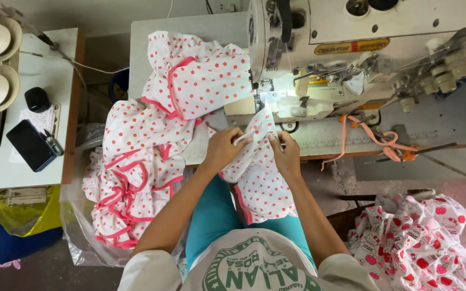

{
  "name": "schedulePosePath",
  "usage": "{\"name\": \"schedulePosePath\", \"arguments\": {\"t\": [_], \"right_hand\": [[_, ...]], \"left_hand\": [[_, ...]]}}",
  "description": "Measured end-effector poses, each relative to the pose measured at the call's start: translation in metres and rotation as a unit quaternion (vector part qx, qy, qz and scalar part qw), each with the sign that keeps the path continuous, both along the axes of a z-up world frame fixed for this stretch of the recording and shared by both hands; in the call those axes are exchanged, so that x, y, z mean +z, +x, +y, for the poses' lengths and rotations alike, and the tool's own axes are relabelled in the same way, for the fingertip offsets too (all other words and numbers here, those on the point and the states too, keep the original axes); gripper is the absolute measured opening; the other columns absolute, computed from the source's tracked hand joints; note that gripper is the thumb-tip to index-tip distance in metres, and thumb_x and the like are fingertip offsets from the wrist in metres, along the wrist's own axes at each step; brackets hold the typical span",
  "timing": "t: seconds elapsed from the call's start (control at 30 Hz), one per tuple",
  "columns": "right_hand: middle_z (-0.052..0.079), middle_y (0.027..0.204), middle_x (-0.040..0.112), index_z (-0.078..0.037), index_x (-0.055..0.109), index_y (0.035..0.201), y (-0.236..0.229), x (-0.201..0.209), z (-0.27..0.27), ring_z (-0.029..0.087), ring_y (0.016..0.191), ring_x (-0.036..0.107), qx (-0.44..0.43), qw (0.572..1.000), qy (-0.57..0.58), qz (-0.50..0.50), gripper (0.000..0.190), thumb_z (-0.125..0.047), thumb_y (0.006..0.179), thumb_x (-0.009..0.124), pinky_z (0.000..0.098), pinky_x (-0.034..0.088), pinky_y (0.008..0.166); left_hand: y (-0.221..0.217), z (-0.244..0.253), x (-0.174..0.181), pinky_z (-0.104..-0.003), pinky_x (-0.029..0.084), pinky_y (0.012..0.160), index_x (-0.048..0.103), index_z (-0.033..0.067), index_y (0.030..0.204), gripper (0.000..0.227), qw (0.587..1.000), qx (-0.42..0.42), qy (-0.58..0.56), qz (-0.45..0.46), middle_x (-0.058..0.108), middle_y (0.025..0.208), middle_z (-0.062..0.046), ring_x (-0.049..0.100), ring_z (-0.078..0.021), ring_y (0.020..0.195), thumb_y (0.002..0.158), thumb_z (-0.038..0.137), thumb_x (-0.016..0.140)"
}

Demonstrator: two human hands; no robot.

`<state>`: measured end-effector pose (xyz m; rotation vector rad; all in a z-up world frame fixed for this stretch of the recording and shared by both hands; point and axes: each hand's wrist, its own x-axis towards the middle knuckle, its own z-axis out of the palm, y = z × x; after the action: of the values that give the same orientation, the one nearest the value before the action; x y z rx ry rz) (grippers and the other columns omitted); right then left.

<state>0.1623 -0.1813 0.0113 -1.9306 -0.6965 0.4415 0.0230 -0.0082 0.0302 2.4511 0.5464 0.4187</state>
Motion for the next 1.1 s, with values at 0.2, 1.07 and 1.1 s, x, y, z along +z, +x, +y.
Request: {"name": "schedulePosePath", "arguments": {"t": [0.2, 1.07, 1.1], "right_hand": [[0.009, 0.087, 0.070, -0.010, 0.073, 0.113, 0.002, 0.017, 0.001, 0.017, 0.080, 0.064, -0.012, 0.998, 0.050, 0.031, 0.023, -0.029, 0.106, 0.062, 0.0335, 0.056, 0.073], [0.022, 0.085, 0.059, -0.004, 0.056, 0.095, -0.029, -0.016, 0.002, 0.032, 0.087, 0.057, 0.028, 0.996, 0.047, 0.064, 0.042, -0.036, 0.113, 0.036, 0.0514, 0.045, 0.084], [0.022, 0.085, 0.059, -0.004, 0.056, 0.095, -0.061, 0.048, 0.001, 0.032, 0.087, 0.057, 0.030, 0.997, 0.044, 0.064, 0.042, -0.036, 0.113, 0.036, 0.0514, 0.045, 0.084]], "left_hand": [[0.024, 0.013, 0.021, -0.040, 0.062, 0.069, 0.062, 0.0017, 0.096, 0.035, 0.730, 0.063, -0.680, -0.039, 0.071, 0.083, -0.009, 0.075, -0.0231, 0.074, 0.079, 0.017, 0.088], [0.023, 0.110, 0.043, -0.022, 0.047, 0.057, 0.066, 0.0123, 0.102, 0.028, 0.921, 0.137, -0.359, -0.069, 0.073, 0.086, -0.009, 0.062, -0.0099, 0.069, 0.088, 0.033, 0.078], [0.020, 0.105, 0.047, -0.022, 0.047, 0.057, 0.066, 0.0123, 0.102, 0.028, 0.919, 0.139, -0.362, -0.070, 0.073, 0.086, -0.009, 0.062, -0.0099, 0.069, 0.088, 0.033, 0.078]]}}
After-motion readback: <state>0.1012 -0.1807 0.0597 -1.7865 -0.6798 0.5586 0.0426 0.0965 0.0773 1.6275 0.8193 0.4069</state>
